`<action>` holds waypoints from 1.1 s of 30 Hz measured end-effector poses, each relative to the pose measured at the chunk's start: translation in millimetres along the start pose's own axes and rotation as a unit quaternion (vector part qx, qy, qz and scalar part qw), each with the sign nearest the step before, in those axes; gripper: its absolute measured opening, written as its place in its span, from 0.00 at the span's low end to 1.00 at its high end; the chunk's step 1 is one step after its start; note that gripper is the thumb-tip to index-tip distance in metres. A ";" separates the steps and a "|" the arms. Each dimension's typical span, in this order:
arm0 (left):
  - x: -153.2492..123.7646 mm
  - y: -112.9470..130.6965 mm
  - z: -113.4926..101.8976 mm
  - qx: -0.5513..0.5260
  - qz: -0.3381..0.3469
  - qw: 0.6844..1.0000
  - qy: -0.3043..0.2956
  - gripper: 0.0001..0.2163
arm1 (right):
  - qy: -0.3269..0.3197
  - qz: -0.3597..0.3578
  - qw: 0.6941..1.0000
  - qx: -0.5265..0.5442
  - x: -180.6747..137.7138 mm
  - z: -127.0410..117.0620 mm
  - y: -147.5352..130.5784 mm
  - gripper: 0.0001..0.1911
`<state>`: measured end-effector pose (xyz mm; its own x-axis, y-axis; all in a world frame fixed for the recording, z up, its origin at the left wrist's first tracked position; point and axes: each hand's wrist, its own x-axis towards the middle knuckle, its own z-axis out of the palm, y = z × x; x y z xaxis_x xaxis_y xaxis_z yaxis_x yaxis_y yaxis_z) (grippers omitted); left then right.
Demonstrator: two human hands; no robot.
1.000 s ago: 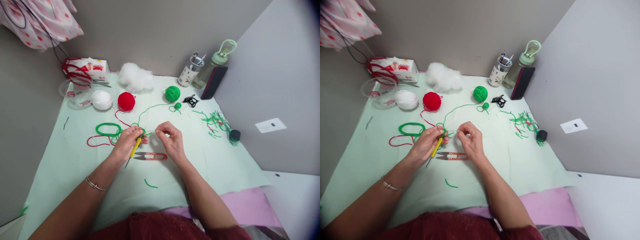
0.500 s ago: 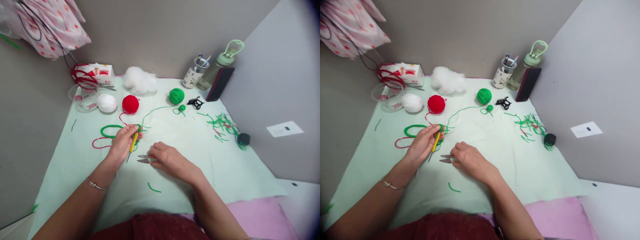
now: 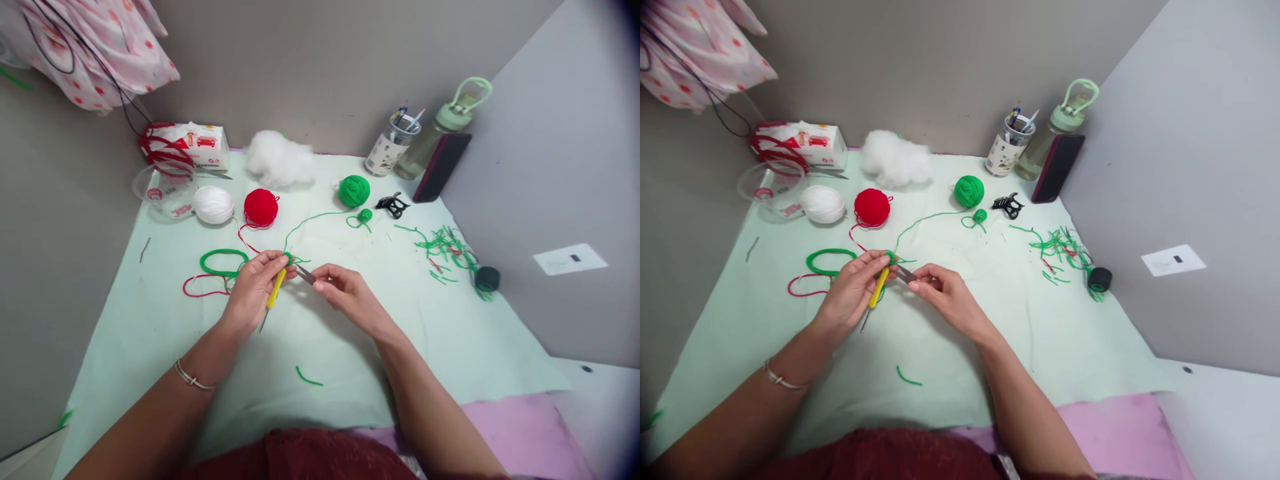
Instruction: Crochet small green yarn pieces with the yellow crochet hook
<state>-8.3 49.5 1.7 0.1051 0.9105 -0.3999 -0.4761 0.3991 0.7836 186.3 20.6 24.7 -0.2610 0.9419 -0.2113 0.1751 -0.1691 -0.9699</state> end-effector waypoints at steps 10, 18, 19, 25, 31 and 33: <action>-8.4 -5.3 6.8 -0.002 -0.005 1.000 -0.025 0.14 | 0.128 -0.053 0.990 -0.035 3.5 12.6 8.6 0.14; -10.2 -3.4 9.6 -0.006 0.012 1.000 -0.011 0.14 | 0.141 -0.081 0.985 -0.064 1.8 12.8 10.6 0.12; -10.1 -2.7 9.1 -0.009 0.016 1.000 -0.006 0.14 | 0.141 -0.073 0.986 -0.058 1.4 12.5 9.6 0.13; -11.3 -4.2 8.9 -0.013 0.009 1.000 -0.010 0.14 | 0.126 -0.042 0.991 -0.032 2.3 12.8 8.4 0.15; -14.0 -5.5 14.9 -0.022 -0.013 0.999 -0.019 0.13 | 0.141 -0.075 0.987 -0.030 2.2 16.0 10.9 0.13; -14.9 -4.8 16.0 -0.025 -0.023 0.999 -0.018 0.13 | 0.148 -0.092 0.984 -0.044 1.5 16.7 10.3 0.12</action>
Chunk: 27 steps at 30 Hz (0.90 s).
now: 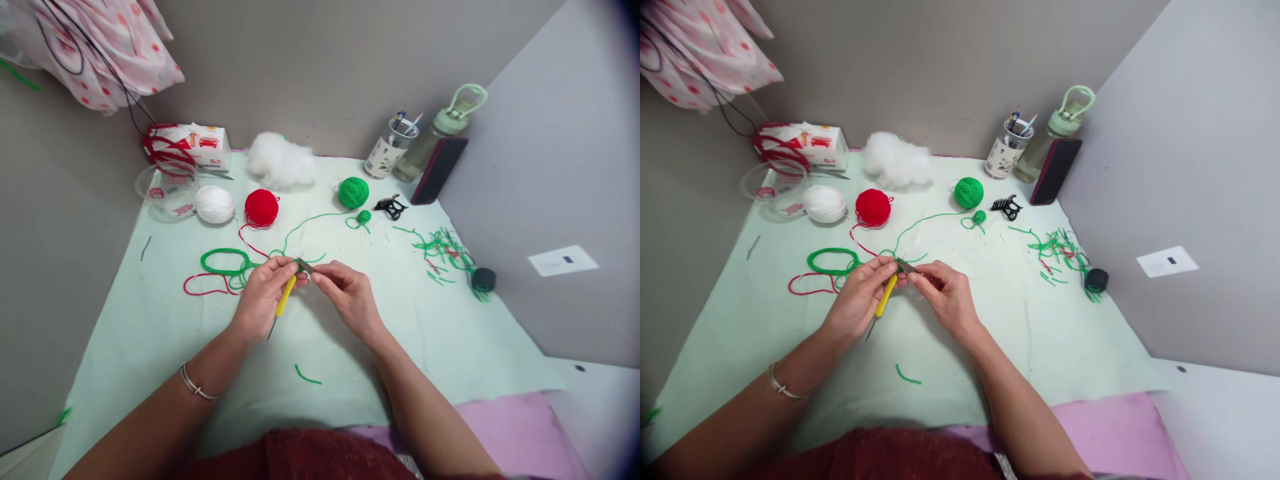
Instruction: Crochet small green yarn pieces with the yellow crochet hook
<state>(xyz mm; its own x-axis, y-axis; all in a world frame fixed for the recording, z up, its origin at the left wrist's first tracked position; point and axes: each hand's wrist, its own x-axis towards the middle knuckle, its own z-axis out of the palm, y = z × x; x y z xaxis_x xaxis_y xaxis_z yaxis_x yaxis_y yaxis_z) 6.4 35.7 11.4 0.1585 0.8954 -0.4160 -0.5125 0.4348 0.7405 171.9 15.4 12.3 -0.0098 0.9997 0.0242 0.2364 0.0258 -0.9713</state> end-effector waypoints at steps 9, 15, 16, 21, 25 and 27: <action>-1.7 5.5 -0.2 -0.070 -0.023 0.997 0.014 0.07 | 0.205 -0.099 0.953 -0.200 10.3 -29.1 12.2 0.14; -5.5 4.1 5.9 -0.134 -0.034 0.990 0.014 0.03 | 0.051 -0.359 0.854 -0.373 -4.3 -7.0 -3.4 0.25; -6.6 3.7 7.2 -0.141 -0.035 0.989 0.013 0.03 | 0.009 -0.393 0.837 -0.380 -6.8 -0.2 -6.5 0.25; -12.9 7.9 12.4 -0.160 -0.030 0.987 0.001 0.03 | 0.007 -0.462 0.779 -0.424 -8.2 12.6 -9.5 0.14; -17.0 13.5 15.3 -0.158 -0.018 0.987 -0.019 0.04 | -0.003 -0.461 0.792 -0.400 -8.2 2.7 -9.7 0.15; -18.6 14.4 16.1 -0.151 -0.013 0.988 -0.032 0.06 | 0.000 -0.439 0.813 -0.383 -10.7 -2.3 -11.9 0.17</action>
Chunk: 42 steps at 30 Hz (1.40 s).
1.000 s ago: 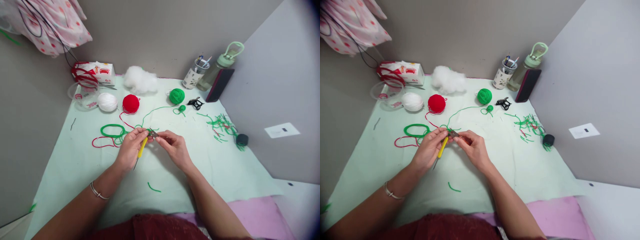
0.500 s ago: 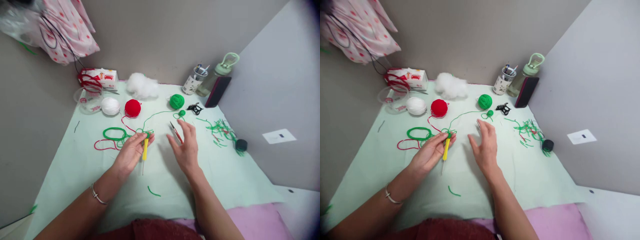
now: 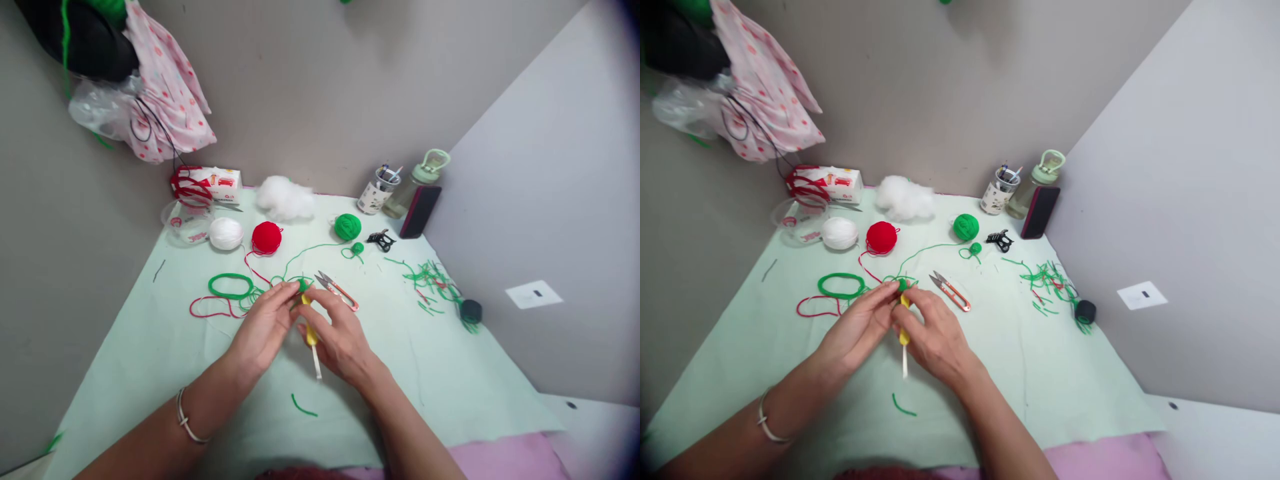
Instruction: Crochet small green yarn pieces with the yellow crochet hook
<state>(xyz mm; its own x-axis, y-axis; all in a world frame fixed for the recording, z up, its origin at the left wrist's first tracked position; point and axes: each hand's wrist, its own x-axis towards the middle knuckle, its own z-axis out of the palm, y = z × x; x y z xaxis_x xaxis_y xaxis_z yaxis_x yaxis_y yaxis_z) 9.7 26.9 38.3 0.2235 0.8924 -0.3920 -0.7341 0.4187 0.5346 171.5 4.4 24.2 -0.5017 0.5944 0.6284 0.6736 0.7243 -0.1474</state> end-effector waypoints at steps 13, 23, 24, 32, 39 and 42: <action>-4.7 -3.5 -3.3 0.114 -0.017 0.991 -0.072 0.09 | 0.110 0.036 0.993 0.037 -5.4 -2.2 10.3 0.21; 2.8 83.9 -35.1 0.586 0.053 0.804 -0.088 0.14 | 0.294 0.520 0.625 0.502 7.0 -20.2 23.0 0.12; 5.0 97.4 -42.8 0.611 0.077 0.786 -0.047 0.15 | 0.302 0.535 0.579 0.537 8.0 -20.3 26.3 0.13; 1.5 102.1 -31.6 0.606 0.320 0.715 0.136 0.15 | 0.234 0.522 0.521 0.634 11.3 -15.5 20.4 0.14; 4.4 27.8 29.8 0.291 0.031 0.925 -0.244 0.32 | 0.218 0.456 0.639 0.579 19.4 -24.2 9.0 0.16; -6.0 44.5 40.9 0.165 -0.062 0.948 -0.266 0.30 | 0.249 0.478 0.641 0.546 17.9 -22.5 10.1 0.14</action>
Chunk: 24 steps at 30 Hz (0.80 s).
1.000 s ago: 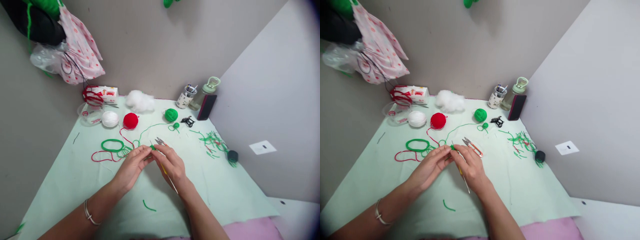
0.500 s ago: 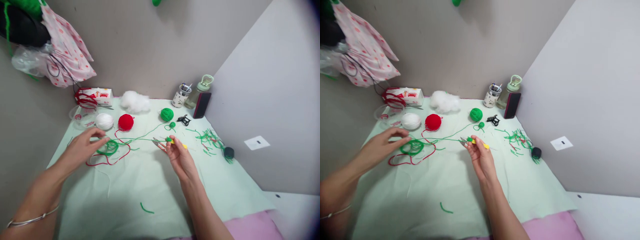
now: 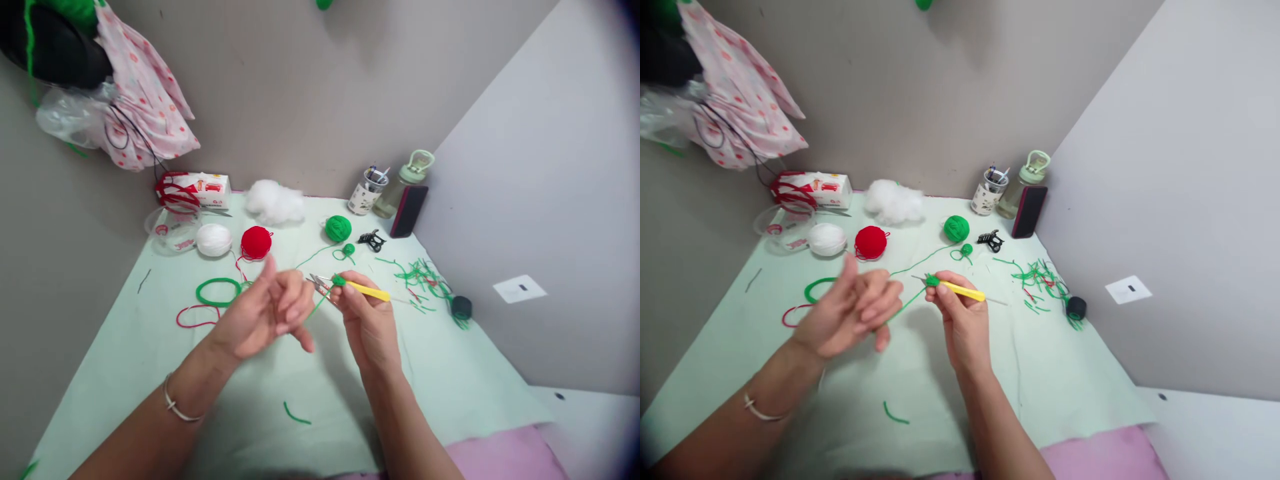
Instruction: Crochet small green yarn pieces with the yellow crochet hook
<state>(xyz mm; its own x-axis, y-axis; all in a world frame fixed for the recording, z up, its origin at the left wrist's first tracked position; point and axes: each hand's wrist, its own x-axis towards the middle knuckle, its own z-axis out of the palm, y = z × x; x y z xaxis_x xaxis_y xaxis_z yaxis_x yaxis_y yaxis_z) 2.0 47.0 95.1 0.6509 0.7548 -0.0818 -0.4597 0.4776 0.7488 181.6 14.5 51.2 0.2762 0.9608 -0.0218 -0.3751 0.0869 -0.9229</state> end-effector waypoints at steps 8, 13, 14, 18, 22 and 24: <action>-16.7 24.0 -3.0 0.266 0.289 0.916 0.083 0.30 | -0.030 0.059 0.997 -0.050 -5.3 5.1 7.0 0.15; -2.7 11.9 -23.7 0.473 0.246 0.842 0.078 0.13 | -0.045 0.097 0.994 -0.012 -3.7 6.8 4.3 0.19; -0.4 9.9 -26.9 0.499 0.247 0.827 0.078 0.11 | -0.048 0.099 0.994 -0.009 -3.5 6.4 4.8 0.19; 3.0 -1.2 -28.2 0.533 0.245 0.805 0.088 0.13 | -0.057 0.086 0.994 -0.025 -4.0 3.9 7.3 0.17; 0.9 -14.3 -15.4 0.393 0.163 0.903 0.059 0.14 | -0.086 0.075 0.991 -0.070 -4.9 2.5 3.3 0.16; -0.2 -17.0 -11.6 0.365 0.139 0.919 0.057 0.14 | -0.096 0.064 0.988 -0.098 -5.4 2.0 -0.2 0.15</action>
<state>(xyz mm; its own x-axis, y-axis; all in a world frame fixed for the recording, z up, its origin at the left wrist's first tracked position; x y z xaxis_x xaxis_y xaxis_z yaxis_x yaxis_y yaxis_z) 2.7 43.9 74.7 0.4834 0.8636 0.1434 -0.0443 -0.1394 0.9892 178.4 9.9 52.2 0.0579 0.9945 -0.0870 -0.2120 -0.0729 -0.9745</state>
